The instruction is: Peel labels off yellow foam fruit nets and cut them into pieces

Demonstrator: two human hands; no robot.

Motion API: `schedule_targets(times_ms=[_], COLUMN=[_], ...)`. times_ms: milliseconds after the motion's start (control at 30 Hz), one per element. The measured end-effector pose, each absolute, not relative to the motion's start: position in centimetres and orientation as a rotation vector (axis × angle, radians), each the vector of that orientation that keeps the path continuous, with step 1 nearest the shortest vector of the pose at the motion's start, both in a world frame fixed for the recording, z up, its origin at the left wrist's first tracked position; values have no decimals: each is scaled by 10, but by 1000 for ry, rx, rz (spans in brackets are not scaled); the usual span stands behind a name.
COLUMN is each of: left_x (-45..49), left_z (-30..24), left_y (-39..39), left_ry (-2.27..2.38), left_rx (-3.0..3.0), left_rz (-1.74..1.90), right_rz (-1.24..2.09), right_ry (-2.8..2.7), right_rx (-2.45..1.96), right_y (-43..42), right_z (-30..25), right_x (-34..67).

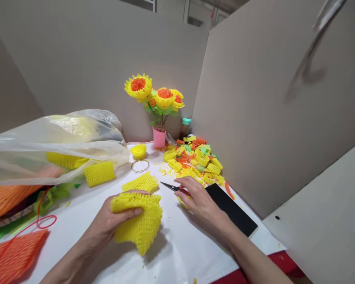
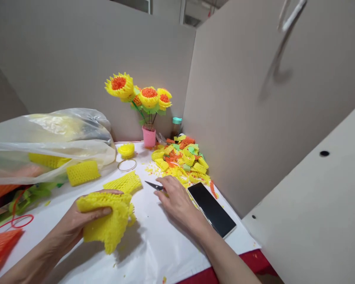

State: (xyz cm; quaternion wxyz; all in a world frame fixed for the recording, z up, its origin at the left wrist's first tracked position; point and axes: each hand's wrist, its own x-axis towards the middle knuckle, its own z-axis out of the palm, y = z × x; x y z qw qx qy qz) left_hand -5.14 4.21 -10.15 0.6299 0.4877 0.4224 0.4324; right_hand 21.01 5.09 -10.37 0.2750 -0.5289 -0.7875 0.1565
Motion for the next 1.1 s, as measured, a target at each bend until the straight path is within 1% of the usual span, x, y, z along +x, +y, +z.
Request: schedule_targets(times_ms=[200,367,533,733,900,1000,1100], left_x=[-44,-41,-43,-50,-53,-53,-53], left_z=[-103,-105,-103,-109,-105,-101,-101], left_y=[41,35,35,44,46,44,42], left_ry=[914,826,807,822,726,685,649], left_rx=[1101,1054,1057,1195,1327,1330,1315], left_rz=[949,979,1060,1175,1194,1205,1184], right_rz=[666,554,494,395,289,288,359], right_ry=[-2121,-1948,-1909,-1872,-1826,-1817,-1817], right_rx=[-1019,-989,-936,-881,-827,-804,-786], right_y=[20,15,19,18,13,8,1], right_z=[-78,-90,-99,-97,-90,-85,-81], right_x=[182,164,164,164,165,165,163])
